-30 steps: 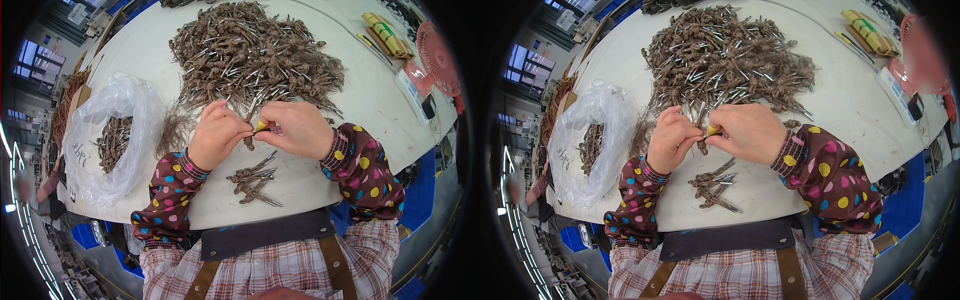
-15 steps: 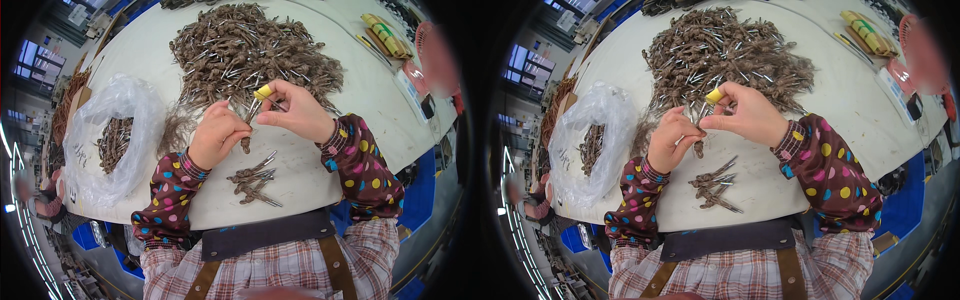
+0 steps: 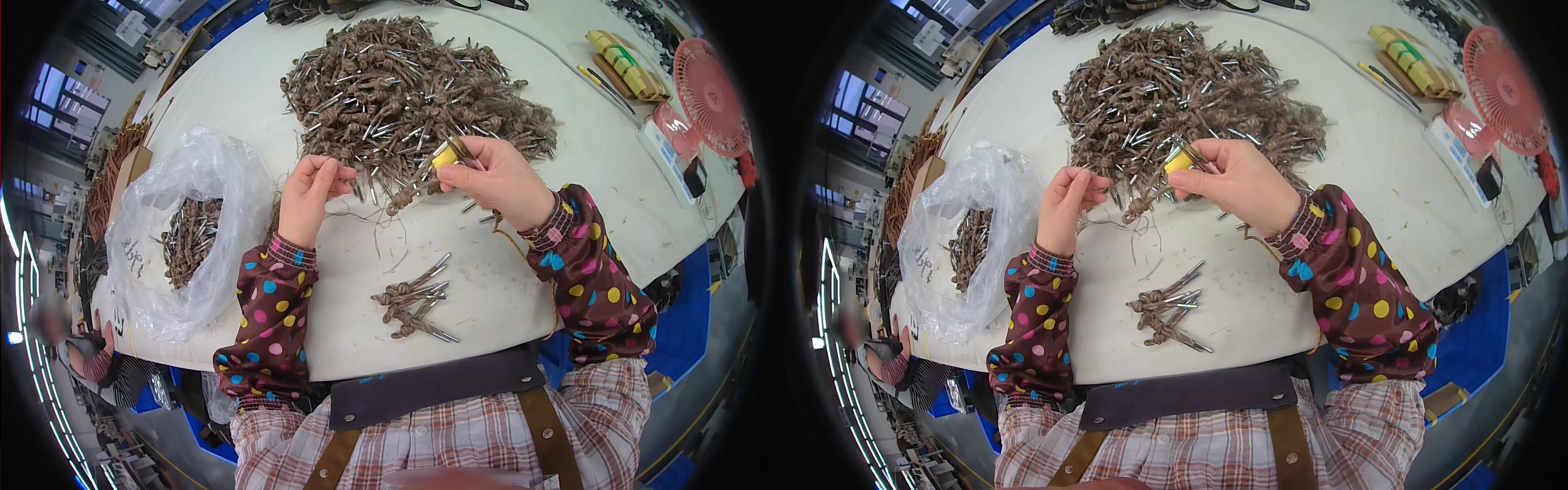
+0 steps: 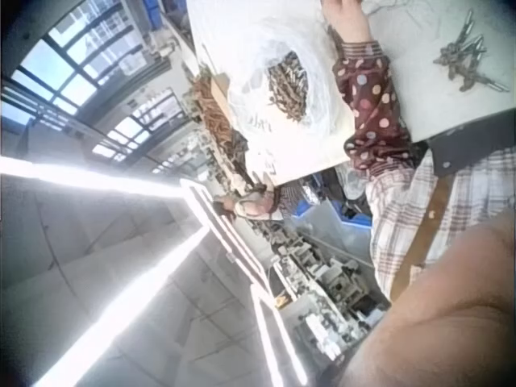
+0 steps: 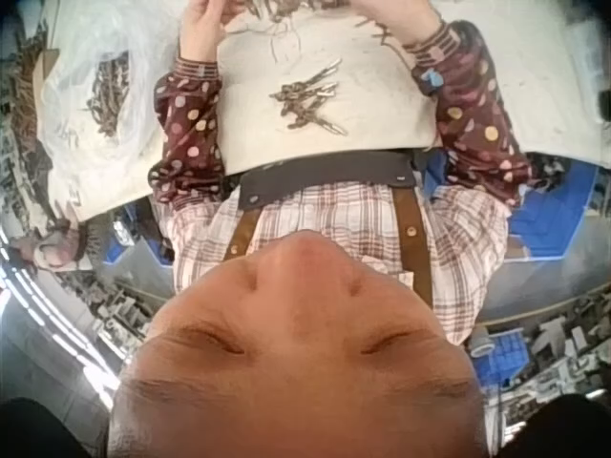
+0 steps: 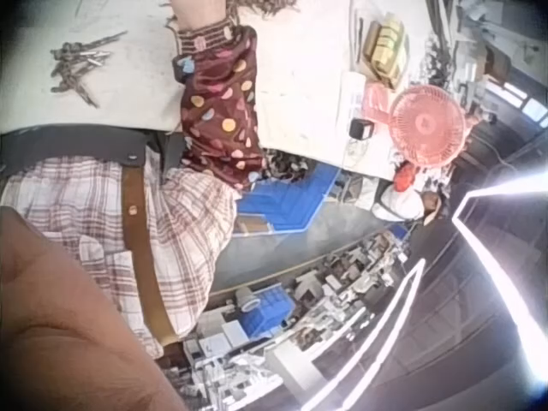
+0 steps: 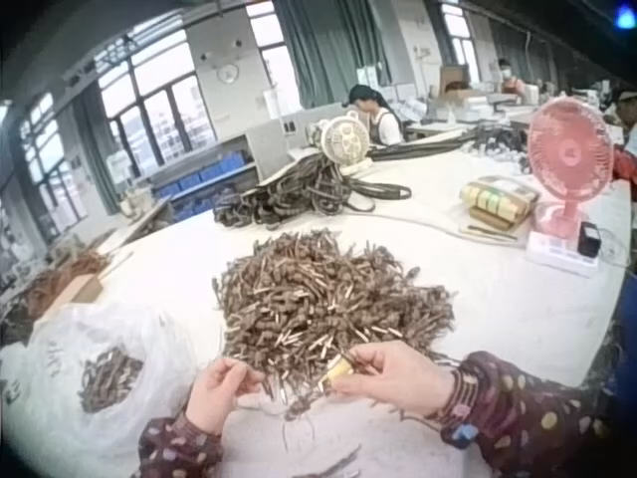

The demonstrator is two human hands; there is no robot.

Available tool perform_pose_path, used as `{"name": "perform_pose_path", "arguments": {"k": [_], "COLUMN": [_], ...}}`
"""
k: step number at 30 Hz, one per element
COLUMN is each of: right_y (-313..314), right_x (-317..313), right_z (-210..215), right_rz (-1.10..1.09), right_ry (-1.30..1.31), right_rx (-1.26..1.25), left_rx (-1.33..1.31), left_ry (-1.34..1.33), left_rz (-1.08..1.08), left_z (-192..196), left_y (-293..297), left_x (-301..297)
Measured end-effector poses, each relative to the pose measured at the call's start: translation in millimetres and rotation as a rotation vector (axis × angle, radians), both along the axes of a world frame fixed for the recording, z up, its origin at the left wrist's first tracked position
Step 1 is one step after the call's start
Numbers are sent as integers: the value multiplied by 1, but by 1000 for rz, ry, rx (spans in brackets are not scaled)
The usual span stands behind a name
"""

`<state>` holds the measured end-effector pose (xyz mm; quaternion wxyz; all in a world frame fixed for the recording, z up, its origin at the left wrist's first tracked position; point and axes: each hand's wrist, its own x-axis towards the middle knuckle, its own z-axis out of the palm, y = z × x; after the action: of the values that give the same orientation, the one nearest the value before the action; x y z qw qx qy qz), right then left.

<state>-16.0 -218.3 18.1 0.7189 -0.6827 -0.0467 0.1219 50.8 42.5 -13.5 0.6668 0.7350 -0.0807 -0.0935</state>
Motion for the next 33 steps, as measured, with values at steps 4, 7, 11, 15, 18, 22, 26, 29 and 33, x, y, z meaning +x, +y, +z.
{"name": "perform_pose_path", "arguments": {"k": [4, 7, 11, 15, 18, 22, 26, 29, 33], "right_y": [-3, -3, -2, 1, 3, 5, 3, 3, 4], "right_x": [0, 2, 1, 1, 1, 1, 1, 1, 1], "right_z": [0, -11, -8, -10, -13, -16, -18, -18, -19], "right_rz": [44, 105, 163, 210, 232, 218, 159, 125, 109], "right_ry": [17, -134, -144, -187, -207, -244, -263, -275, -270], "right_rx": [-18, -19, -26, -1, 8, -11, -70, -74, -77], "left_rx": [953, 552, 331, 217, 152, 208, 229, 194, -102], "left_ry": [-659, -627, -365, -200, -41, 5, -129, -216, 129], "left_rz": [191, -111, -469, -709, -643, -542, -477, -458, -357], "left_z": [1, 18, 30, 19, 16, 17, 19, 17, 8], "left_y": [15, 0, -21, -22, -22, -24, -28, -30, -30], "left_x": [8, -4, -34, -38, -38, -40, -43, -44, -41]}}
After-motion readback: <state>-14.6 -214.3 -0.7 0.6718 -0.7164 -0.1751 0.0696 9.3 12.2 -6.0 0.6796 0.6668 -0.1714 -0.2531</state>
